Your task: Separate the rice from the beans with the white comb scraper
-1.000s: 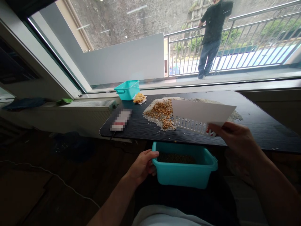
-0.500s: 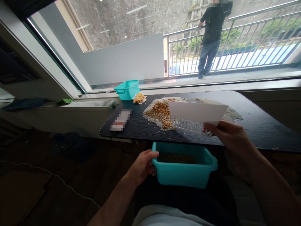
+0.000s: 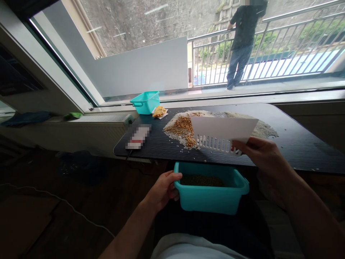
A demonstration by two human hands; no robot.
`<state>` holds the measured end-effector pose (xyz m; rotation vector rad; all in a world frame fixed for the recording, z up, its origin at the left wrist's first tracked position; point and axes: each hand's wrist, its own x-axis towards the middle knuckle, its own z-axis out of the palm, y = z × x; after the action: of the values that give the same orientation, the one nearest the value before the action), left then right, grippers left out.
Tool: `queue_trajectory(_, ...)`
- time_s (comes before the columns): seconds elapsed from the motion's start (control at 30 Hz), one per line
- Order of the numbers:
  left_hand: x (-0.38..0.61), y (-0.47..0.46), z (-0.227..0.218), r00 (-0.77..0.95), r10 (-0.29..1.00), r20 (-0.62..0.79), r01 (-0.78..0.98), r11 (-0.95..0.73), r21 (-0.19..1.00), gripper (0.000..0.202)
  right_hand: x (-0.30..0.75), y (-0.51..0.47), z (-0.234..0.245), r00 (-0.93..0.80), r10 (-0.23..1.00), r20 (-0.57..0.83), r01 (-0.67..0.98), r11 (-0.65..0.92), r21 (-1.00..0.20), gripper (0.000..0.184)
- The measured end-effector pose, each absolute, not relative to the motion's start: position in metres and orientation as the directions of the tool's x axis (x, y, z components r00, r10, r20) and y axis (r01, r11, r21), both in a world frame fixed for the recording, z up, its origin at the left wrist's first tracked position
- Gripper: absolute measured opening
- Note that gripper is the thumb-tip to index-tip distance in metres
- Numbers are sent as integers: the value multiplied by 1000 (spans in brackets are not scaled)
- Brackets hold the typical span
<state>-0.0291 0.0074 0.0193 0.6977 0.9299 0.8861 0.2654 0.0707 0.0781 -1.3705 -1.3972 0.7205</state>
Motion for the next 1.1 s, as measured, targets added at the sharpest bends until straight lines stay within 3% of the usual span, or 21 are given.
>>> queue_trajectory(0.37,-28,8,22,315,866,-389,-323,483,814,50,268,71,74,135,962,236,347,177,-921,41)
queue_trajectory(0.57,-29,8,22,326,869,-373,-314,472,824,53,266,63,78,158,954,256,347,190,-919,32)
queue_trajectory(1.1,-28,8,27,323,863,-389,-313,485,817,52,256,57,70,33,989,146,283,131,-950,51)
